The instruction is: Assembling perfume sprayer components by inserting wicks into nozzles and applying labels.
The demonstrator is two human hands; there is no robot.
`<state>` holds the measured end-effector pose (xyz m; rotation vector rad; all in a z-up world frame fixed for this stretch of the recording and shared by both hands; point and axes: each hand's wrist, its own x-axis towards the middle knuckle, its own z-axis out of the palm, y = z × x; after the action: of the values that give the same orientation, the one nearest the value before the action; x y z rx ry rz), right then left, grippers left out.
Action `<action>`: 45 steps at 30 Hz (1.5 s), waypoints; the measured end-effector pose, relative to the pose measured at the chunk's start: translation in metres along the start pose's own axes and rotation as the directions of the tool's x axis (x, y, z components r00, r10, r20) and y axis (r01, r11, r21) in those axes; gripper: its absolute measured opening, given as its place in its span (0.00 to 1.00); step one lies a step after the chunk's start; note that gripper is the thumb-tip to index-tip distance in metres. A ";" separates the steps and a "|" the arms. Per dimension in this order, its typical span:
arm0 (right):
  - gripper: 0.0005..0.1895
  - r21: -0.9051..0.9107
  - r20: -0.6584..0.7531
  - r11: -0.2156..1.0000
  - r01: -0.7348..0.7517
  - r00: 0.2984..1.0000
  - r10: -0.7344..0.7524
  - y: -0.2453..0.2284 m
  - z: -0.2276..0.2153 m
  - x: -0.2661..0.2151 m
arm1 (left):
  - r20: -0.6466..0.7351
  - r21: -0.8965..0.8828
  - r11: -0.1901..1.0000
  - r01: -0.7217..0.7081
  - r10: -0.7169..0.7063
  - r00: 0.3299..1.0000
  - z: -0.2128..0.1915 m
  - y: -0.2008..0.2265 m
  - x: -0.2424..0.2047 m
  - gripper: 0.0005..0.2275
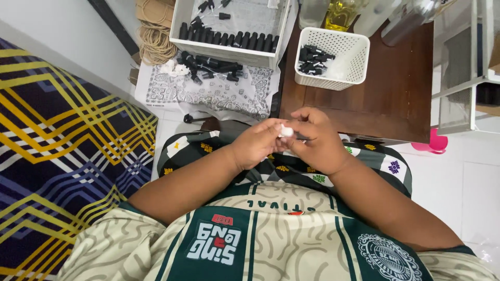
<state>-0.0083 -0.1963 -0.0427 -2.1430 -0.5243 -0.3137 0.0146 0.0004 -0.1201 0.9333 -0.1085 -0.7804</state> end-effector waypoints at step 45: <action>0.17 -0.280 0.223 0.916 -0.288 0.908 0.354 0.057 0.052 0.064 | -0.323 0.043 0.998 -0.051 0.062 0.944 -0.086 -0.004 0.069 0.11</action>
<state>0.0765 -0.1677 -0.0869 -2.4821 -0.2802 0.1109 0.0972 0.0134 -0.1923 1.0750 0.1395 -0.5646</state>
